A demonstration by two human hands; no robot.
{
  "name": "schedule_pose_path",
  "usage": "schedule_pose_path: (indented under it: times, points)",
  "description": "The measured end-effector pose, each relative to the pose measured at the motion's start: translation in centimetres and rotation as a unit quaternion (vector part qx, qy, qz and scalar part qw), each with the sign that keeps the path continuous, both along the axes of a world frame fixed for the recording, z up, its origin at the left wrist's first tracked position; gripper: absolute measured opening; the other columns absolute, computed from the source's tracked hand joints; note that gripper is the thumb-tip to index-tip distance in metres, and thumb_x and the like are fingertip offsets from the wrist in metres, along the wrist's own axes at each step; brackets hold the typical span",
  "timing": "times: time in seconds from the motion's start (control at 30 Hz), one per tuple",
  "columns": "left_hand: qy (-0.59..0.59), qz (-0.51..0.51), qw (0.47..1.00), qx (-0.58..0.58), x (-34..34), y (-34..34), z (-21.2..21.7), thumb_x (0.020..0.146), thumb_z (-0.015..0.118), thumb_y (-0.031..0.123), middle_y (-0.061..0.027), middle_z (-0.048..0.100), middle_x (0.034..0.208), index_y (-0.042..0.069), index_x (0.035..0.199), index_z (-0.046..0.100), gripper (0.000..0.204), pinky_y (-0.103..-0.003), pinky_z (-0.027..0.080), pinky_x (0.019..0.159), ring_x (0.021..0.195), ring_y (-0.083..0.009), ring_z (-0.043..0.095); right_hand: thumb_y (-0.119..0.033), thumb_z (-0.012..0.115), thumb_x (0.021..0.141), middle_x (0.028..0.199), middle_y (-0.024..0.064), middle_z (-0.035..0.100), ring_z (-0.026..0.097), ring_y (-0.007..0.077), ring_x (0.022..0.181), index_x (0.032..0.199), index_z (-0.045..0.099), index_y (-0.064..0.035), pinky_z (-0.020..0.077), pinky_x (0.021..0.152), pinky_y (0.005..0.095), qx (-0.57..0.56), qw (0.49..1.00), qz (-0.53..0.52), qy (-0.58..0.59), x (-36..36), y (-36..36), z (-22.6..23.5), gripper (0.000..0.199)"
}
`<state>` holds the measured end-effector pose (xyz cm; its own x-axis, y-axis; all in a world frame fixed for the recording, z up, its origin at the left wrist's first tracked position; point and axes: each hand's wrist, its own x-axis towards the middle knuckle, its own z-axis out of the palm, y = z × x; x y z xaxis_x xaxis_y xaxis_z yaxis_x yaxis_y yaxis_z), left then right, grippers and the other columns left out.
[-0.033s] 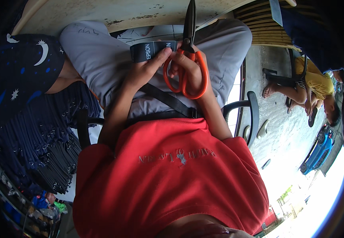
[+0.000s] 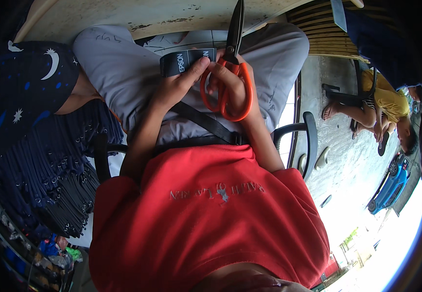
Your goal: The person cuts strips of printed labels into individual pieces using scissors and places the cut labels into a small box on the table.
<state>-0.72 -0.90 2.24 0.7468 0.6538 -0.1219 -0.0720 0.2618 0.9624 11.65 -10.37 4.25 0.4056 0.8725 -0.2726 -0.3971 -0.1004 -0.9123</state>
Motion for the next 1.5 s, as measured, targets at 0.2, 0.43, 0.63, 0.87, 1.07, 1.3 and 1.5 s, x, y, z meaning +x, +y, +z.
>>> schedule_pose_path:
  times: [0.2,0.43,0.63,0.87,1.07,1.3,1.5]
  points:
    - [0.026,0.079,0.997,0.008,0.0,1.1,0.0,0.097,0.059,0.03,0.006,0.045,0.059,0.007,0.072,0.056,0.033,-0.021,0.033,0.051,0.052,-0.0032,0.04,-0.039,0.057,0.096,0.061,-0.0001,0.049,0.045,0.0057,0.045,0.096,0.051,-0.0033,0.0322,0.042,0.0195,-0.055,0.998,0.02,-0.008,-1.1,-1.5,1.4,0.037]
    - [0.046,0.114,0.987,0.107,0.2,1.2,4.0,0.096,0.06,0.028,0.004,0.047,0.056,0.003,0.073,0.059,0.034,-0.021,0.032,0.045,0.049,-0.0034,0.041,-0.067,0.04,0.092,0.063,-0.0031,0.043,0.035,0.0041,0.051,0.095,0.048,-0.005,0.0256,0.047,0.021,0.043,0.996,0.064,-0.054,-1.2,-3.1,-0.9,0.062]
    - [0.044,0.16,0.983,0.079,0.9,0.7,3.8,0.095,0.061,0.027,0.0046,0.048,0.056,0.004,0.074,0.059,0.032,-0.021,0.031,0.045,0.049,-0.0027,0.041,-0.072,0.046,0.086,0.064,0.0048,0.044,0.047,0.0175,0.056,0.094,0.048,-0.002,0.0383,0.055,0.031,0.012,0.978,0.105,-0.179,-1.3,-3.4,-0.3,0.07]
    - [0.029,0.144,0.977,0.155,1.4,0.7,3.2,0.096,0.061,0.027,0.0049,0.048,0.058,0.003,0.075,0.058,0.031,-0.021,0.03,0.044,0.049,-0.0023,0.041,-0.06,0.046,0.093,0.062,0.0092,0.049,0.052,0.0216,0.056,0.094,0.049,-0.0023,0.0409,0.057,0.034,0.005,0.973,0.12,-0.199,-1.5,-3.1,0.7,0.058]
    - [0.009,0.177,0.977,0.123,1.6,0.6,3.5,0.096,0.059,0.026,0.0046,0.047,0.056,0.004,0.073,0.057,0.032,-0.022,0.029,0.044,0.048,-0.0028,0.04,-0.047,0.043,0.098,0.064,0.013,0.05,0.052,0.027,0.057,0.096,0.048,-0.0013,0.0416,0.059,0.0374,-0.029,0.974,0.125,-0.184,-1.3,-3.2,0.6,0.046]
    - [0.027,0.172,0.974,0.144,1.5,0.7,3.5,0.096,0.059,0.024,0.0031,0.048,0.055,0.003,0.071,0.057,0.033,-0.023,0.03,0.044,0.047,-0.0043,0.041,-0.049,0.042,0.097,0.072,0.0162,0.051,0.053,0.0283,0.062,0.097,0.047,0.0004,0.0413,0.061,0.0381,-0.01,0.967,0.147,-0.206,-1.5,-3.0,1.0,0.05]
    - [0.076,0.17,0.962,0.198,1.5,0.5,3.0,0.093,0.062,0.023,-0.0031,0.054,0.057,0.001,0.077,0.062,0.028,-0.028,0.038,0.049,0.05,-0.0113,0.049,-0.05,0.041,0.097,0.071,0.0171,0.052,0.053,0.0304,0.061,0.097,0.047,0.0006,0.0414,0.06,0.0389,-0.015,0.967,0.147,-0.208,-1.4,-2.9,0.9,0.051]
